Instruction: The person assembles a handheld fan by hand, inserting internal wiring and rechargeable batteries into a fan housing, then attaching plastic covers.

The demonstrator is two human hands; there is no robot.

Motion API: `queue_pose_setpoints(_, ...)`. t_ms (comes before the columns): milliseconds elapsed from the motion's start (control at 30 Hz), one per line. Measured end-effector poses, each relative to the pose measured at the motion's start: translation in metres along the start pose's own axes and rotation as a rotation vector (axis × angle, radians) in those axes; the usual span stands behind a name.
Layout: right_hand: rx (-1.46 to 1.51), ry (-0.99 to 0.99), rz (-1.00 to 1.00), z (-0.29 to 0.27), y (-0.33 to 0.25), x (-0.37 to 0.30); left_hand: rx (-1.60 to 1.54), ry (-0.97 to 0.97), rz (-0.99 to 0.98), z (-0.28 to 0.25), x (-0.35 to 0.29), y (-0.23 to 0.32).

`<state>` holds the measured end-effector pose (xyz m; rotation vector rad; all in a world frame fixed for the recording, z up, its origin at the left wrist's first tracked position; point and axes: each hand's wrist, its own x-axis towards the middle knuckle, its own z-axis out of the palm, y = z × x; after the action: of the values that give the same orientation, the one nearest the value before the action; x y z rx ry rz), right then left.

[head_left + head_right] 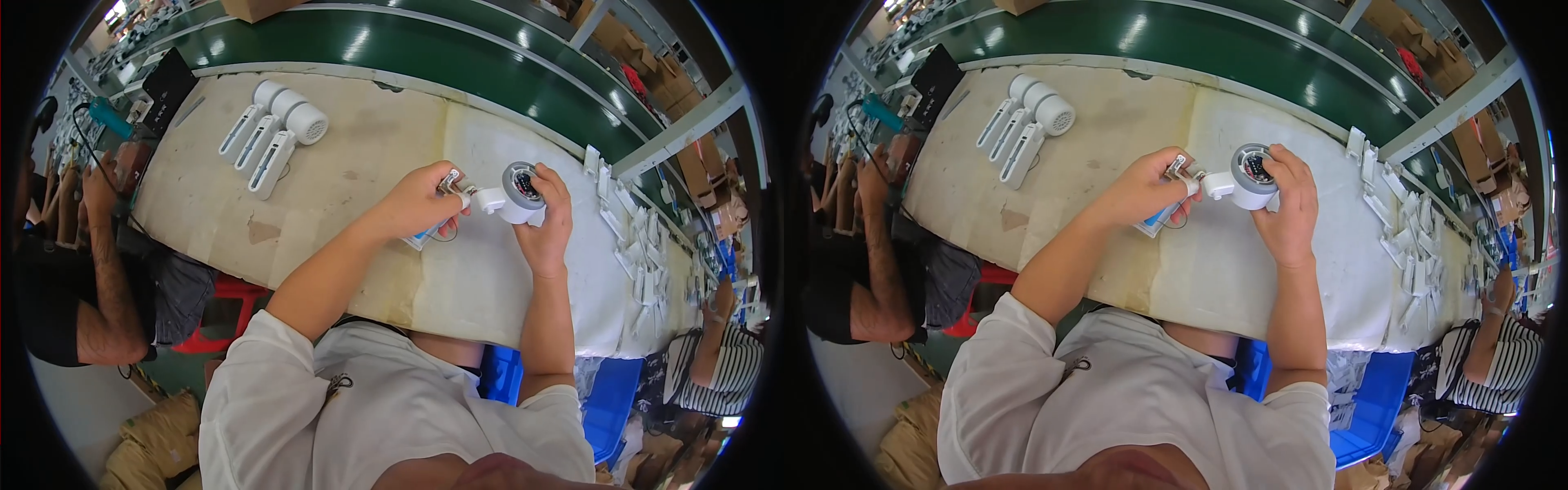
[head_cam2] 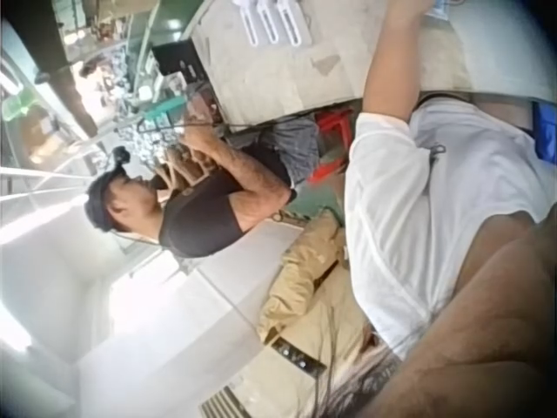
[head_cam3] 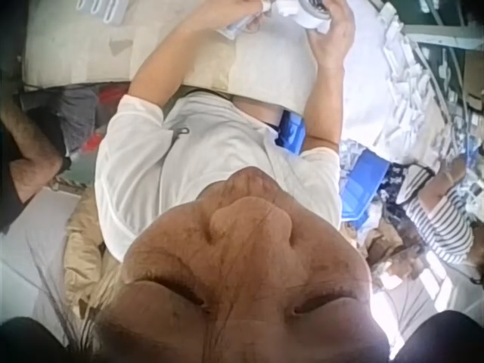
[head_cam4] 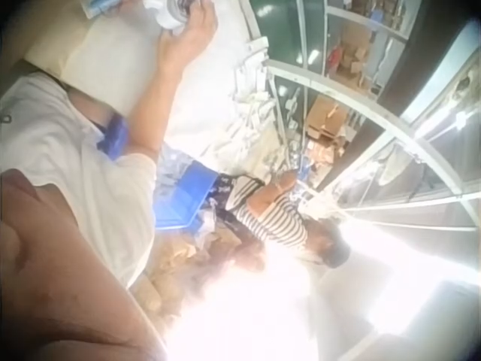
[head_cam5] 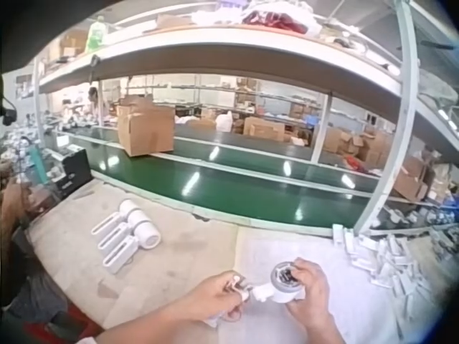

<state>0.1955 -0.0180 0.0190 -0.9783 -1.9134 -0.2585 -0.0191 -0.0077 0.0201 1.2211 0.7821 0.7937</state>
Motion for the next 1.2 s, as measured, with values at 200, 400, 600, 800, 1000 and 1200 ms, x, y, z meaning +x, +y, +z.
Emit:
queue_pose_setpoints(200, -0.008, -0.06, -0.051, -0.002, -0.008, 0.006, 0.157, 0.084, 0.093, -0.004, -0.002, -0.005)
queue_pose_setpoints(400, 1.004, -0.262, 0.6, -0.022, -0.002, 0.0, 0.422, 0.033, 0.152, 0.002, 0.004, -0.012)
queue_pose_setpoints(600, 1.008, -0.584, 0.65, -0.036, 0.008, 0.013, 0.811, -0.118, 0.223, 0.021, 0.001, -0.024)
queue_pose_setpoints(800, 0.954, -0.647, 0.754, -0.035, 0.01, 0.012, 0.47, -0.137, 0.046, 0.033, -0.002, -0.015)
queue_pose_setpoints(1000, 0.414, -0.452, 0.668, -0.003, 0.081, 0.021, -0.083, -0.113, -0.169, 0.022, -0.003, -0.011)
queue_pose_setpoints(1200, -0.919, -0.315, 0.587, -0.015, 0.23, 0.013, -0.187, -0.032, 0.061, 0.031, 0.01, -0.013)
